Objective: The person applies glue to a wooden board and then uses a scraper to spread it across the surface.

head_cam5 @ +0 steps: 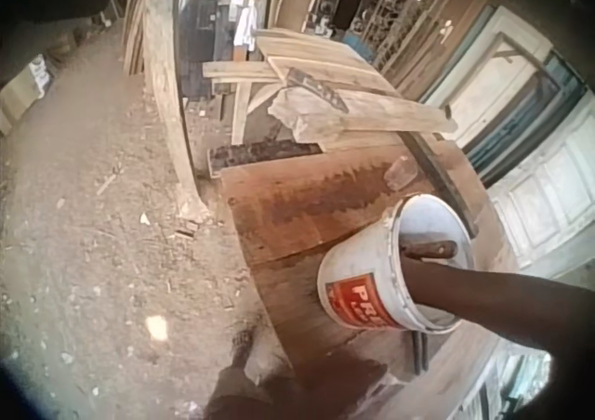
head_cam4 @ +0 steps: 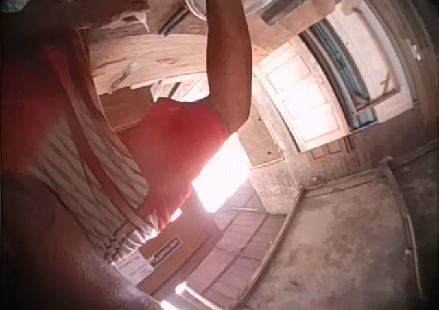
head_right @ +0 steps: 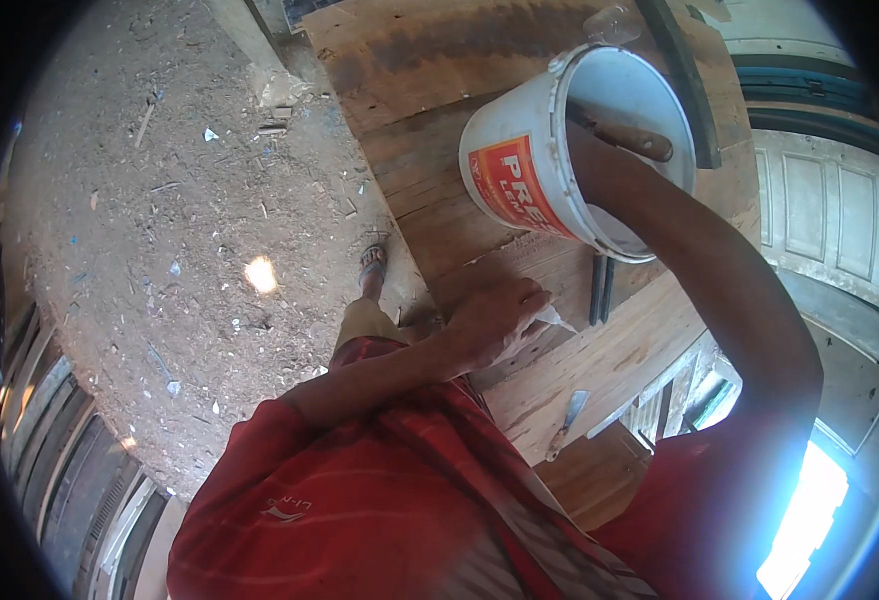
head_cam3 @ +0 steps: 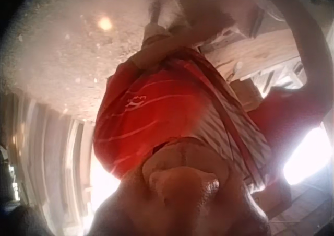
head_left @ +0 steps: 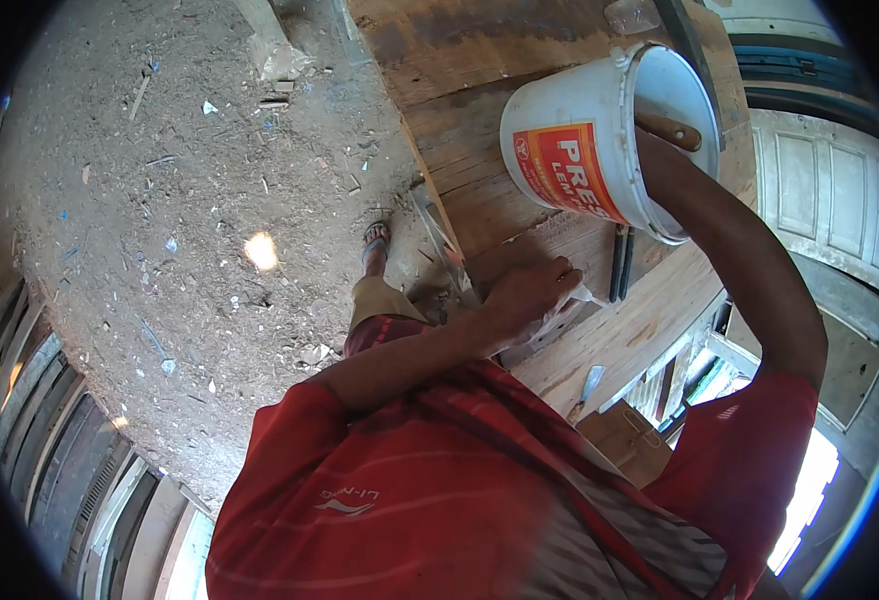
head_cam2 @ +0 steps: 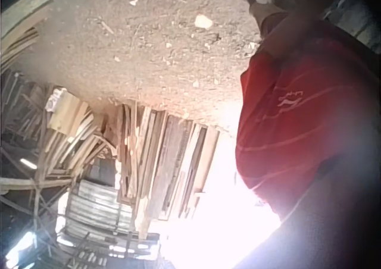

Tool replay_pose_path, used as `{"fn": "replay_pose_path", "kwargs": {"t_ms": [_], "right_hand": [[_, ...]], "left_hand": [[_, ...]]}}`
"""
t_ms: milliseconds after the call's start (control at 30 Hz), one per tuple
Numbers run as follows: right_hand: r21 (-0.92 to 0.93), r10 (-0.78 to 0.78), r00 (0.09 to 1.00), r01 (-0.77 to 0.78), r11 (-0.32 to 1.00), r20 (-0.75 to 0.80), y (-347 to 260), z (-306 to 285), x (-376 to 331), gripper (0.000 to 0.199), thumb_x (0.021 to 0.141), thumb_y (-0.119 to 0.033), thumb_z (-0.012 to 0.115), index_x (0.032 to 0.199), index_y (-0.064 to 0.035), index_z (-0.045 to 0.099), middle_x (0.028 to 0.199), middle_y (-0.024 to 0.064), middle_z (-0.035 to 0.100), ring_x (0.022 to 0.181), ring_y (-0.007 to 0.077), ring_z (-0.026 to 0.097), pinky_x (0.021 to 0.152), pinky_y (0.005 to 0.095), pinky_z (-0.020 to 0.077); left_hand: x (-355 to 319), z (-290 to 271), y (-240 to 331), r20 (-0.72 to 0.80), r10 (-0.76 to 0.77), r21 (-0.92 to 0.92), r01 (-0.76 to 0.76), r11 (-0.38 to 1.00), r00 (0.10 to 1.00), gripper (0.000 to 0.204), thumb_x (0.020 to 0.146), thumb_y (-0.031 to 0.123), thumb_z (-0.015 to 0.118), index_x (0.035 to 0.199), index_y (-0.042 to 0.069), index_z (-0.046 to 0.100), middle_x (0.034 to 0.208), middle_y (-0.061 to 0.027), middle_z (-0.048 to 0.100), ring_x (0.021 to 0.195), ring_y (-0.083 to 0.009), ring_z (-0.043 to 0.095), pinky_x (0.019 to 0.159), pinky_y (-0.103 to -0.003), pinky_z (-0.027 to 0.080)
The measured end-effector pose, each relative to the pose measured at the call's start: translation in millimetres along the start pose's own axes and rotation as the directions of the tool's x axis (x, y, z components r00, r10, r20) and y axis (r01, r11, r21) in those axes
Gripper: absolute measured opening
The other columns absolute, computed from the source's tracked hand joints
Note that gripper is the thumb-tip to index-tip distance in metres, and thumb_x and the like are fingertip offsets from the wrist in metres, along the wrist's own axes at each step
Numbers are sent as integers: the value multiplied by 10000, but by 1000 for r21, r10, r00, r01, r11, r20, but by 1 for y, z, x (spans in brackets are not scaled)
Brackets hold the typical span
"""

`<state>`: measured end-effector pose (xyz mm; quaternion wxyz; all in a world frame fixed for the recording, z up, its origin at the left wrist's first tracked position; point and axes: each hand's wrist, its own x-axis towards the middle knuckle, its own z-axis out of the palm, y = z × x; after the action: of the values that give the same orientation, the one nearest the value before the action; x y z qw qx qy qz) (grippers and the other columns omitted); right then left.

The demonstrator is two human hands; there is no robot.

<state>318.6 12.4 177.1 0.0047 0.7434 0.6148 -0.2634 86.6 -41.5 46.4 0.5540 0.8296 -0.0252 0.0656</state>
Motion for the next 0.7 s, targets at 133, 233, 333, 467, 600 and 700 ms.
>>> {"fn": "replay_pose_path", "kwargs": {"t_ms": [133, 233, 333, 467, 600, 700], "right_hand": [[17, 14, 1000, -15, 1000, 7, 2, 0, 0, 141, 1008, -116, 602, 1049, -33, 708, 960, 122, 724, 882, 270, 703, 770, 405, 558], [37, 20, 1000, -21, 999, 19, 4, -1, 4, 136, 1007, -115, 604, 1046, -35, 708, 956, 119, 722, 877, 267, 700, 763, 402, 557], [46, 18, 999, -20, 999, 33, 6, -1, 7, 132, 1006, -114, 606, 1042, -38, 708, 952, 115, 720, 872, 264, 697, 756, 399, 556], [55, 21, 999, -23, 998, 44, 9, -3, 15, 126, 1004, -112, 609, 1038, -41, 708, 946, 110, 717, 866, 260, 694, 747, 396, 555], [60, 14, 999, -17, 998, 50, 11, -7, 24, 121, 1003, -110, 612, 1034, -44, 708, 940, 106, 713, 859, 256, 690, 737, 392, 554], [70, 12, 999, -16, 997, 50, 13, -7, 25, 117, 1001, -109, 614, 1031, -47, 708, 936, 102, 711, 854, 253, 687, 730, 389, 553]], "left_hand": [[0, -5, 3, 32, 0, 27, -1, 1000, 999, 350, 990, 261, 661, 1282, 79, 593, 1187, -111, 642, 973, -316, 694, 797, -436, 616], [0, -7, 3, 13, -4, -9, 4, 1000, 1000, 347, 989, 261, 658, 1271, 71, 589, 1172, -115, 639, 987, -317, 692, 801, -443, 618], [-1, -1, -2, -1, 19, -22, -19, 1000, 1000, 345, 982, 256, 661, 1254, 57, 585, 1132, -124, 630, 987, -319, 684, 807, -443, 613], [0, 0, -2, -13, 28, -17, -29, 999, 1000, 336, 972, 242, 666, 1234, 47, 586, 1091, -127, 619, 980, -320, 676, 811, -439, 603], [0, -1, -1, 0, 7, -30, -7, 1000, 1000, 336, 966, 231, 669, 1236, 47, 588, 1096, -128, 619, 995, -322, 671, 816, -440, 597], [-1, 0, -3, -28, 40, -33, -41, 999, 999, 343, 966, 235, 671, 1241, 46, 593, 1111, -127, 625, 1013, -322, 669, 824, -438, 596]]}}
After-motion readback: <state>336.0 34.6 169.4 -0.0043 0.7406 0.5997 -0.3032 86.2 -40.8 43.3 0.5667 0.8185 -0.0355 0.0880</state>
